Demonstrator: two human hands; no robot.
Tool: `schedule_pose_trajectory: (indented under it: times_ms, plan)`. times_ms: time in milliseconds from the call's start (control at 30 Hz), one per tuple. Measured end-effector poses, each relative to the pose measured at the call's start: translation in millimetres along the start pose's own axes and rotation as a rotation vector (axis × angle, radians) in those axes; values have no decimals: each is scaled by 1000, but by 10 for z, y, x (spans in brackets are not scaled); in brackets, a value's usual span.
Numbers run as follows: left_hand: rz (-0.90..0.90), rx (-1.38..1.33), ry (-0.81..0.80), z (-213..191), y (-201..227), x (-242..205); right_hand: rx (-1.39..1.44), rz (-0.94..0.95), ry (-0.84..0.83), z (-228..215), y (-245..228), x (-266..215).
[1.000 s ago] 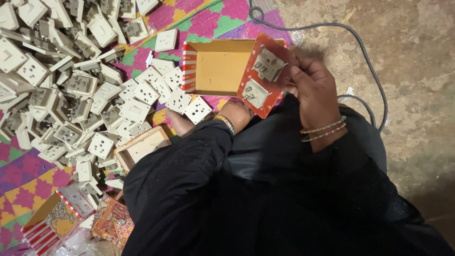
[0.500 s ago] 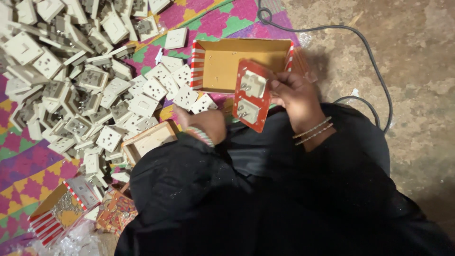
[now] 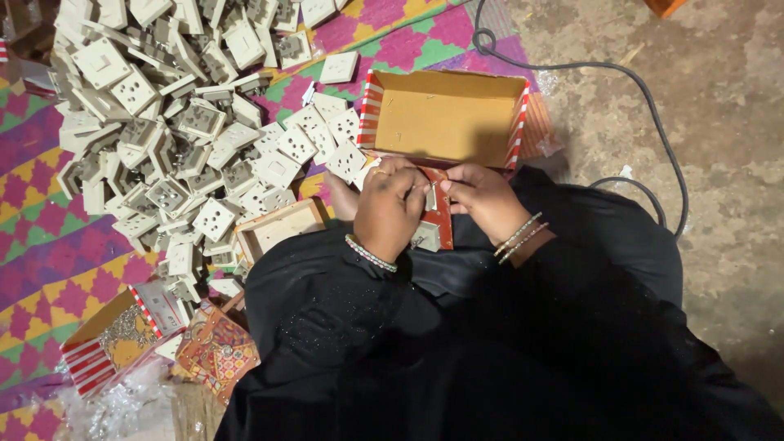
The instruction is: The person assembles electrical socket units by hand, inserting metal components into white plastic housings and securing them with screws. The person handles multiple socket units one at a time, turning them over to access the back and tightening screws before placing the finished units into a cardboard box.
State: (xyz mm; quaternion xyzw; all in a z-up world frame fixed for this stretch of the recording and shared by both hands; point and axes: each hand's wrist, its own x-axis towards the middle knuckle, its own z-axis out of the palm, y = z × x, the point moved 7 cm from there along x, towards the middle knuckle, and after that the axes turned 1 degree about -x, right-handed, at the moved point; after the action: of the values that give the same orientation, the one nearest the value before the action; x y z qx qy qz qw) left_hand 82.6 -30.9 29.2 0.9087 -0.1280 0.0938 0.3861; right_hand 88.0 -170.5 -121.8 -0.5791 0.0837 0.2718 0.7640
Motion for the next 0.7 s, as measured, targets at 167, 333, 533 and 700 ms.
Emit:
schedule_pose_trajectory:
  times_ms: [167, 333, 533, 700]
  plan:
    - [-31, -29, -16, 78, -71, -30, -3, 0, -33, 23, -25, 0]
    - [-33, -8, -22, 115, -125, -42, -16, 21, -47, 43, -39, 1]
    - [-40, 16, -29, 132, -113, -9, -20, 30, -44, 33, -17, 25]
    - [80, 154, 9, 91, 64, -33, -27, 32, -34, 11, 21, 44]
